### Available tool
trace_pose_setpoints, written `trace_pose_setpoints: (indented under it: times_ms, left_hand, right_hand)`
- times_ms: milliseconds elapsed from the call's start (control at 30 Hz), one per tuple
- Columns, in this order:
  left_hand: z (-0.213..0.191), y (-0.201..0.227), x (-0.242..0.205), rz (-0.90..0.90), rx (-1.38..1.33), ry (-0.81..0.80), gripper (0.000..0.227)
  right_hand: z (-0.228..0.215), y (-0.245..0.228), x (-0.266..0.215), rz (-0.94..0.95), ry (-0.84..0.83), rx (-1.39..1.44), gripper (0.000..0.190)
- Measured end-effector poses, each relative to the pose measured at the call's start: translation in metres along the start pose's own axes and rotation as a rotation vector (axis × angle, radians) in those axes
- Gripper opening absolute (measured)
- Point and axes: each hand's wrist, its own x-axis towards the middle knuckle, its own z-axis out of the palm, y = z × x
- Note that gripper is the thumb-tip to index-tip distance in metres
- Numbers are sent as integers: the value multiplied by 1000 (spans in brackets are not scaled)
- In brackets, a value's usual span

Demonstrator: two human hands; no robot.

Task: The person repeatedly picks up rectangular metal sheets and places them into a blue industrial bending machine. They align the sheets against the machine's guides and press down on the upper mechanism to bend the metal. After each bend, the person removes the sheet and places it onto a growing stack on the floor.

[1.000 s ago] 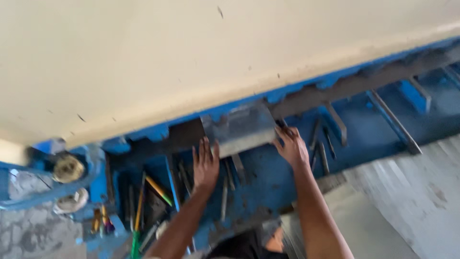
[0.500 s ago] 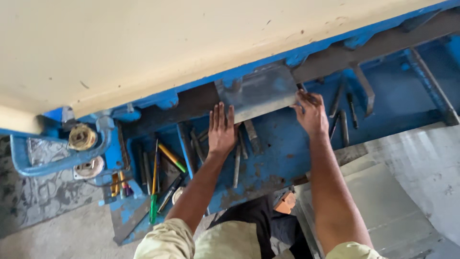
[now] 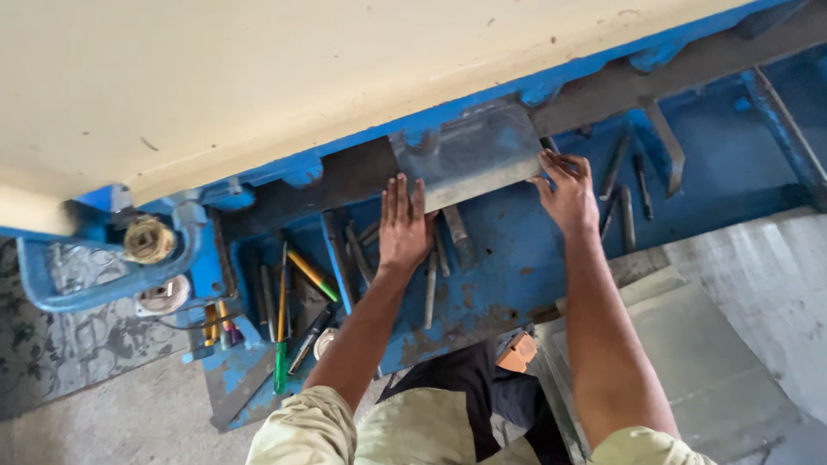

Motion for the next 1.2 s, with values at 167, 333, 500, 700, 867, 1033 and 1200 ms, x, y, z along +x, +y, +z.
trace_pose_setpoints:
  times_ms: [167,333,500,700,867,1033,1200]
  left_hand:
    - [-1,-1,2,-44,-4,-86,60]
    - [0,-1,1,-43,-5,-89,61]
    - [1,-3,1,-47,5,-104,61]
    - [-3,1,2,-57,-7,-75,62]
    - [-8,3,3,-32,18,-7,64]
    - [-11,4,3,-35,8,-18,64]
    - [-9,3,3,-22,42,-30,60]
  right_hand:
    - [1,0,1,18,15,11,45]
    - [-3,-4,2,22,6,6,46]
    - [-3,-6,3,25,-2,17,47]
    - [3,3,1,-42,39,-5,43]
    - [3,7,0,-70,19,11,43]
    - [6,10,-4,-66,24,-10,42]
    - [7,8,-2,-26,15,-33,45]
